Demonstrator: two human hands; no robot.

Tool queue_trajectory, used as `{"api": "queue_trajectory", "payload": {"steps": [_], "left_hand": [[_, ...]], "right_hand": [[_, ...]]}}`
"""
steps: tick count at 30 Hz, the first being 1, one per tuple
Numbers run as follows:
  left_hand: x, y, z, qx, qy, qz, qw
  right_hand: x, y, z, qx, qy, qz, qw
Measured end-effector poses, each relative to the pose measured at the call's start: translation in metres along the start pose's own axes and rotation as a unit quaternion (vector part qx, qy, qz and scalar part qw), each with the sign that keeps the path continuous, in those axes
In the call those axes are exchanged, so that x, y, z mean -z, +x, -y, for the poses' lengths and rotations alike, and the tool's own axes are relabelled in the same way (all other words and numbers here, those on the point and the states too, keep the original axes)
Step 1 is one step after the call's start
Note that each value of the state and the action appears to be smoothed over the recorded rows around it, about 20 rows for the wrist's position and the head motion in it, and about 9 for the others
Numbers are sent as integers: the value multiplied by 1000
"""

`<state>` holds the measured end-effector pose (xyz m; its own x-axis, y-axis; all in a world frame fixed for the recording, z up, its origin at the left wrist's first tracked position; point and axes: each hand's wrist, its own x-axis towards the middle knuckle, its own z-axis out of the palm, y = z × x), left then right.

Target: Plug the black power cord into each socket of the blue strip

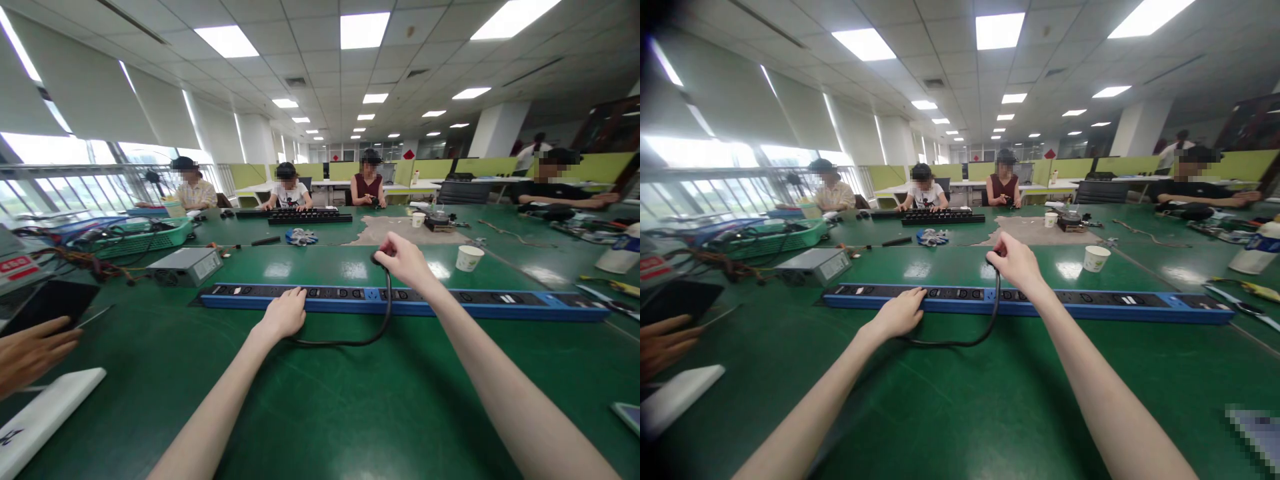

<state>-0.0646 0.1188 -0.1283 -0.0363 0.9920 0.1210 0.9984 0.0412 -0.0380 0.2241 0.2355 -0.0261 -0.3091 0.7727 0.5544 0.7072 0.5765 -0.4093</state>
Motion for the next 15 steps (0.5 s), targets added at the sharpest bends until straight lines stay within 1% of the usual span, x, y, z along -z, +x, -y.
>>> {"api": "queue_trajectory", "payload": {"steps": [2, 3, 5, 7, 10, 13, 15], "left_hand": [[-2, 0, -6, 8, 6, -7, 1000], [-3, 0, -9, 13, 10, -11, 1000], [-5, 0, -15, 20, 17, -17, 999], [-7, 0, -18, 25, 26, -21, 999], [-9, 1, -19, 27, 42, -24, 998], [-11, 1, -19, 26, 52, -28, 998], [-12, 1, -20, 30, 53, -32, 998]], "right_hand": [[-5, -11, -28, -22, -6, 37, 999], [-10, -17, -39, -27, -4, 58, 998], [-24, -26, -50, -28, 3, 93, 995], [-39, -32, -52, -23, 7, 113, 993], [-56, -36, -48, -29, -12, 121, 992], [-67, -39, -45, -46, -46, 122, 990], [-71, -42, -42, -40, -70, 119, 990]]}}
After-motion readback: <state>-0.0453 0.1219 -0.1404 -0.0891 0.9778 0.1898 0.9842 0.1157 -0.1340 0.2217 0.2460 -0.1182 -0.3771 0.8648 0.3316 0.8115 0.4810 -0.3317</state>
